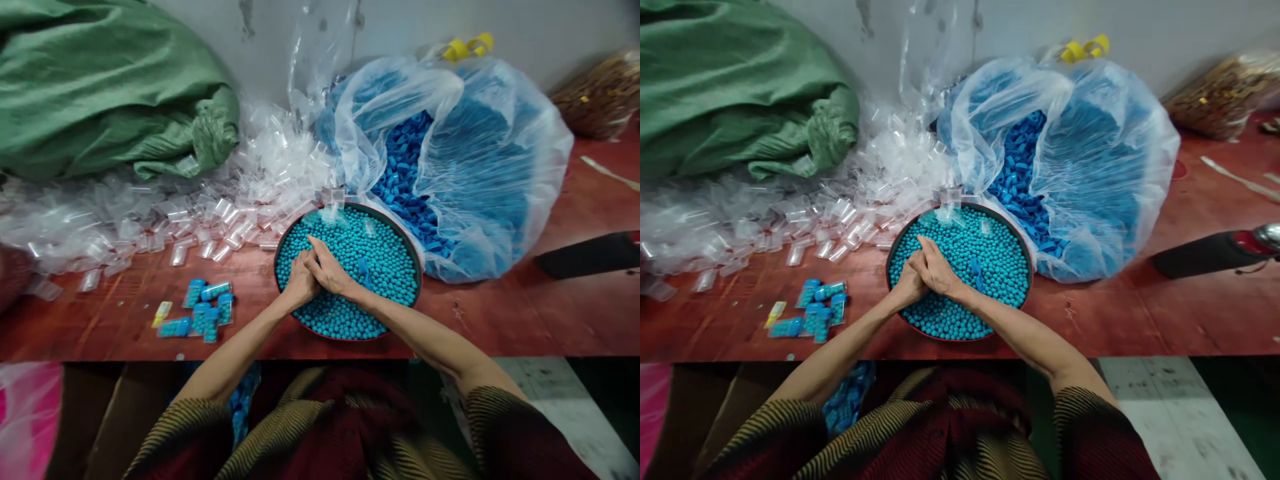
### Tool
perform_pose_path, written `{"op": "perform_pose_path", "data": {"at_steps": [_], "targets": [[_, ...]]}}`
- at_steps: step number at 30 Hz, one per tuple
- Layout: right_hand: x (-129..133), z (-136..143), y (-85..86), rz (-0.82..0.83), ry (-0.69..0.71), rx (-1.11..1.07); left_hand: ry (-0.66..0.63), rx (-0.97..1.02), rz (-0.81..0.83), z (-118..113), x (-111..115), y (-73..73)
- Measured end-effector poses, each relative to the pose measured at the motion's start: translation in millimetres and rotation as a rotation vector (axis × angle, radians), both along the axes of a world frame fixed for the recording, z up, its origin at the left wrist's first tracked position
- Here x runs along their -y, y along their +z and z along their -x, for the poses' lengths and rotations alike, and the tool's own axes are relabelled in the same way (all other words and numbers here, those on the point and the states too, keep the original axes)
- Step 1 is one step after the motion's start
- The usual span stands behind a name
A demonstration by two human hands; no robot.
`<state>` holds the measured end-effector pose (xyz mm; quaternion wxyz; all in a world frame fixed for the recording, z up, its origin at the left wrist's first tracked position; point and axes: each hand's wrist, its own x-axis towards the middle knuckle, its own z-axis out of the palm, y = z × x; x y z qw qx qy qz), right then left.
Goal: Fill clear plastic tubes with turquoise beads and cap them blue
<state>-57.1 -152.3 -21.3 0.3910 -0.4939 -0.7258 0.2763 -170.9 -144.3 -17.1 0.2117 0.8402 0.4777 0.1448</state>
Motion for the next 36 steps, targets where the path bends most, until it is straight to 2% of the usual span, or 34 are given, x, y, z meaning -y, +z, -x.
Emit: {"op": "perform_pose_path", "data": {"at_steps": [3, 5, 7, 9, 14, 19, 21, 24, 25, 28, 29, 31, 33, 36], "targets": [[16, -15, 5.2, -0.119, -0.018, 0.156, 0.062, -0.183, -0.083, 8, 6, 16.2], [29, -23, 5.8, -0.209, 0.094, 0.369, 0.075, -0.351, -0.112, 16, 9, 27.2], [37, -26, 3.1, -0.277, 0.235, 0.565, 0.028, -0.481, -0.111, 23, 10, 33.9], [37, -28, -1.7, -0.307, 0.3, 0.693, -0.01, -0.54, -0.115, 26, 8, 34.9], [18, -43, -11.4, -0.32, 0.287, 0.849, -0.047, -0.503, -0.11, 11, -2, 23.4], [10, -65, -10.3, -0.235, 0.144, 0.88, -0.057, -0.395, -0.099, -18, -7, 13.0], [10, -72, -2.5, -0.186, 0.131, 0.867, -0.063, -0.338, -0.092, -24, -8, 10.4], [7, -83, 18.6, -0.115, 0.104, 0.817, -0.079, -0.219, -0.063, -22, -9, 7.0], [3, -88, 26.0, -0.085, 0.031, 0.814, -0.087, -0.183, -0.049, -19, -9, 5.9], [-16, -100, 38.9, 0.067, -0.349, 0.917, -0.114, -0.149, -0.01, -10, -8, 3.5], [-24, -104, 38.9, 0.135, -0.447, 0.963, -0.122, -0.158, -0.002, -8, -8, 2.9], [-38, -109, 34.2, 0.24, -0.54, 1.005, -0.137, -0.165, 0.013, -5, -9, 2.1], [-48, -112, 28.4, 0.279, -0.554, 0.977, -0.155, -0.139, 0.019, -4, -9, 1.6], [-47, -117, 27.8, 0.221, -0.548, 0.868, -0.14, -0.087, -0.002, -3, -6, 1.7]]}}
